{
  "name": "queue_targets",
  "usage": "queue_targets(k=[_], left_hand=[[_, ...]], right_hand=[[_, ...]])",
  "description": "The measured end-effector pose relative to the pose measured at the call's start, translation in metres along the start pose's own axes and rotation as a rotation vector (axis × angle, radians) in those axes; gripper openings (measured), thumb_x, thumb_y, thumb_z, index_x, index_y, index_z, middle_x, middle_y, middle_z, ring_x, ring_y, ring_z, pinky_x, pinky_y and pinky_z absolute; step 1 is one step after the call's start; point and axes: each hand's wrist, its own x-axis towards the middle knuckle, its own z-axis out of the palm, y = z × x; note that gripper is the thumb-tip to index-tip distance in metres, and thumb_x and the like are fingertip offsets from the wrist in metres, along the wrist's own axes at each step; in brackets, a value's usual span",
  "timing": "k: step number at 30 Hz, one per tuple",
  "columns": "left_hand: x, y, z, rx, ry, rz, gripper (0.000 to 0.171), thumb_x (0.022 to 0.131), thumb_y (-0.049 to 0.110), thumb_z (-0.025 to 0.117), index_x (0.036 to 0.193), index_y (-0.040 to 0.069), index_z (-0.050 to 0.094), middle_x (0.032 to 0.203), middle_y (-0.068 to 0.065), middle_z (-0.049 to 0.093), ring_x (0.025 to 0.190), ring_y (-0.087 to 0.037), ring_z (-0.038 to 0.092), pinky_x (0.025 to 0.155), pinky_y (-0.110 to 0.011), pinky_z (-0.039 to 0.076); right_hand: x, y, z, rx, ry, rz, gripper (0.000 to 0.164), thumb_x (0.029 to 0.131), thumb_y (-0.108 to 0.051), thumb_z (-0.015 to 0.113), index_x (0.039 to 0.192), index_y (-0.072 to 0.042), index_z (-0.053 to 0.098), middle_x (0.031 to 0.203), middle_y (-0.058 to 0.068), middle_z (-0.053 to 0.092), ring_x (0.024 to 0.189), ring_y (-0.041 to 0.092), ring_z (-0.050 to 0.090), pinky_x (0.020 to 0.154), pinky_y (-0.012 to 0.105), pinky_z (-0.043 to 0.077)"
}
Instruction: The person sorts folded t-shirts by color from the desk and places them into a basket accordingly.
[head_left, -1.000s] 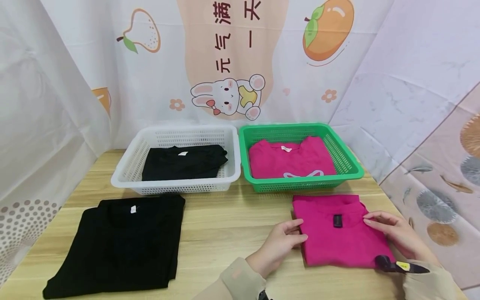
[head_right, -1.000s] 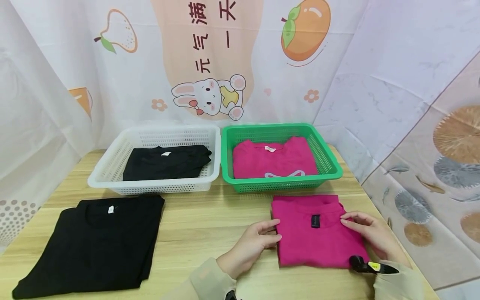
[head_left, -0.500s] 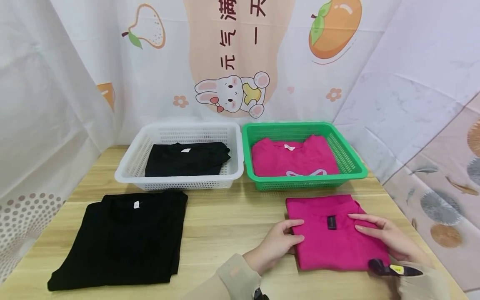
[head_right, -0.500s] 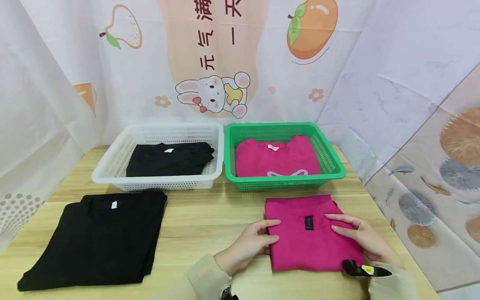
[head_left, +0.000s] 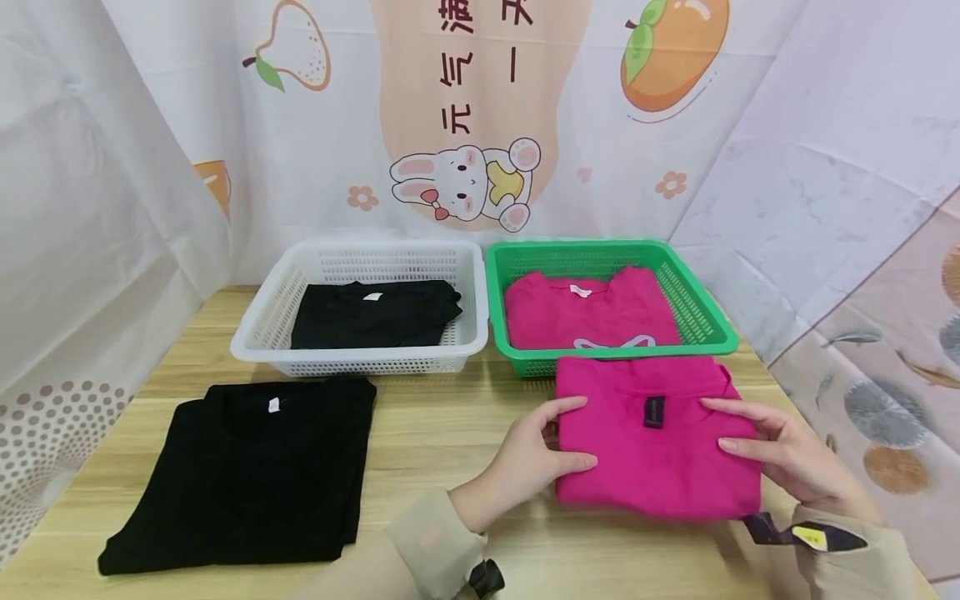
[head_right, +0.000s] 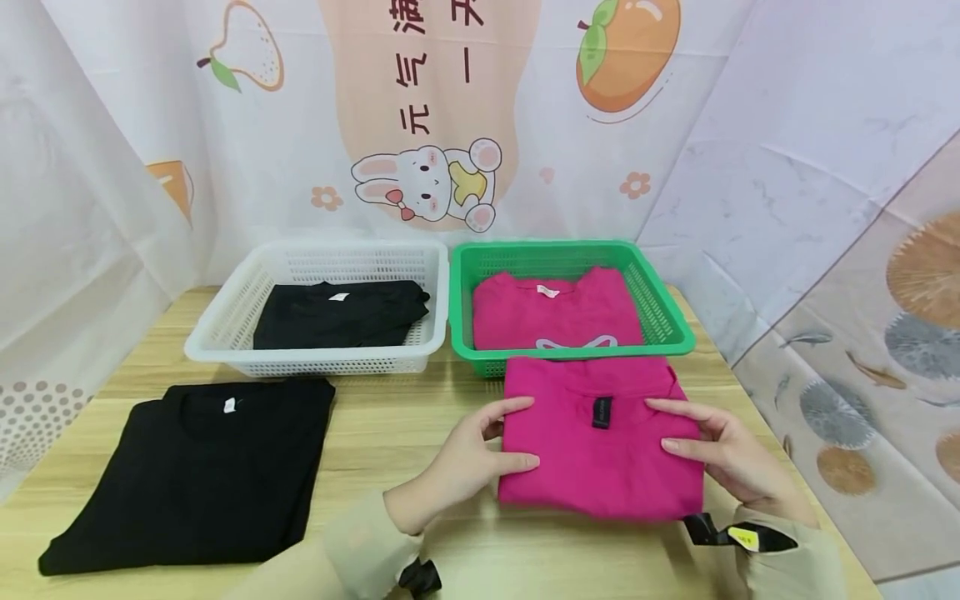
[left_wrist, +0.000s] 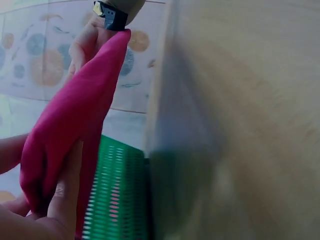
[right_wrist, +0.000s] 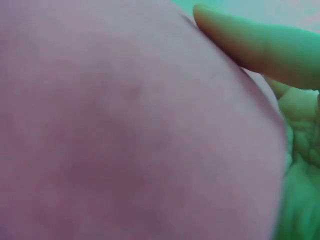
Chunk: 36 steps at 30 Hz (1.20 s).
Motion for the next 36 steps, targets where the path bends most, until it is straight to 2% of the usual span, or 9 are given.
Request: queue_targets(k=[4, 7, 10, 13, 20, 23, 27, 31, 36], left_hand=[[0.000, 0.014, -0.003, 0.003, -0.086, 0.001, 0.081, 0.079, 0.007, 0.082, 0.148, 0.023, 0.044, 0.128, -0.003, 0.062, 0.104, -0.010, 0.065, 0.084, -0.022, 0.055], [-0.001, 0.024, -0.005, 0.012, -0.118, 0.011, 0.089, 0.077, 0.007, 0.083, 0.152, 0.024, 0.037, 0.134, -0.002, 0.056, 0.106, -0.009, 0.064, 0.084, -0.021, 0.055], [-0.003, 0.032, -0.006, -0.040, -0.122, 0.026, 0.088, 0.078, 0.003, 0.081, 0.152, 0.023, 0.037, 0.138, -0.003, 0.051, 0.109, -0.012, 0.063, 0.085, -0.024, 0.057], [-0.003, 0.038, -0.008, -0.095, -0.113, 0.038, 0.084, 0.080, 0.000, 0.079, 0.151, 0.022, 0.039, 0.137, -0.004, 0.053, 0.110, -0.016, 0.064, 0.085, -0.029, 0.059], [-0.008, 0.052, -0.013, -0.052, -0.104, 0.065, 0.081, 0.081, 0.004, 0.079, 0.150, 0.023, 0.042, 0.141, 0.000, 0.049, 0.108, -0.014, 0.063, 0.084, -0.027, 0.059], [-0.010, 0.057, -0.014, -0.033, -0.088, 0.105, 0.082, 0.080, 0.004, 0.080, 0.150, 0.023, 0.042, 0.145, 0.001, 0.046, 0.109, -0.014, 0.062, 0.085, -0.026, 0.058], [-0.006, 0.064, -0.019, 0.044, -0.038, 0.154, 0.076, 0.081, 0.007, 0.081, 0.147, 0.023, 0.047, 0.142, -0.002, 0.052, 0.108, -0.016, 0.064, 0.085, -0.024, 0.057], [0.004, 0.070, -0.028, 0.127, 0.020, 0.191, 0.065, 0.081, 0.008, 0.081, 0.140, 0.019, 0.057, 0.132, -0.008, 0.062, 0.103, -0.018, 0.067, 0.082, -0.023, 0.057], [0.022, 0.074, -0.042, 0.210, 0.097, 0.192, 0.057, 0.080, 0.009, 0.082, 0.133, 0.019, 0.064, 0.126, -0.007, 0.067, 0.102, -0.017, 0.068, 0.081, -0.024, 0.057]], right_hand=[[0.010, -0.017, 0.005, -0.043, 0.033, 0.018, 0.066, 0.094, 0.022, 0.036, 0.147, -0.016, 0.050, 0.132, 0.001, 0.065, 0.114, 0.016, 0.066, 0.086, 0.038, 0.059], [0.017, -0.029, 0.008, -0.066, 0.061, 0.039, 0.066, 0.094, 0.021, 0.039, 0.145, -0.019, 0.052, 0.129, 0.000, 0.066, 0.112, 0.016, 0.067, 0.084, 0.039, 0.060], [0.022, -0.041, 0.010, -0.080, 0.078, 0.061, 0.065, 0.095, 0.020, 0.040, 0.144, -0.020, 0.053, 0.128, -0.001, 0.067, 0.109, 0.016, 0.069, 0.081, 0.039, 0.060], [0.025, -0.050, 0.011, -0.074, 0.081, 0.082, 0.064, 0.095, 0.019, 0.039, 0.145, -0.019, 0.052, 0.129, 0.000, 0.066, 0.109, 0.018, 0.069, 0.081, 0.040, 0.060], [0.030, -0.066, 0.019, -0.058, 0.070, 0.086, 0.064, 0.094, 0.021, 0.038, 0.146, -0.015, 0.050, 0.127, 0.004, 0.068, 0.106, 0.021, 0.071, 0.079, 0.041, 0.060], [0.031, -0.074, 0.020, -0.068, 0.089, 0.057, 0.065, 0.093, 0.023, 0.038, 0.145, -0.014, 0.051, 0.126, 0.004, 0.069, 0.105, 0.021, 0.071, 0.077, 0.041, 0.061], [0.039, -0.084, 0.020, -0.096, 0.159, 0.050, 0.063, 0.093, 0.022, 0.041, 0.143, -0.014, 0.054, 0.127, 0.002, 0.068, 0.105, 0.020, 0.071, 0.077, 0.040, 0.061], [0.054, -0.093, 0.023, -0.141, 0.262, 0.074, 0.056, 0.094, 0.017, 0.048, 0.139, -0.015, 0.060, 0.126, -0.002, 0.067, 0.100, 0.018, 0.072, 0.074, 0.038, 0.061], [0.075, -0.102, 0.027, -0.230, 0.406, 0.101, 0.048, 0.092, 0.009, 0.059, 0.131, -0.018, 0.067, 0.117, -0.005, 0.069, 0.091, 0.014, 0.072, 0.068, 0.034, 0.061]])
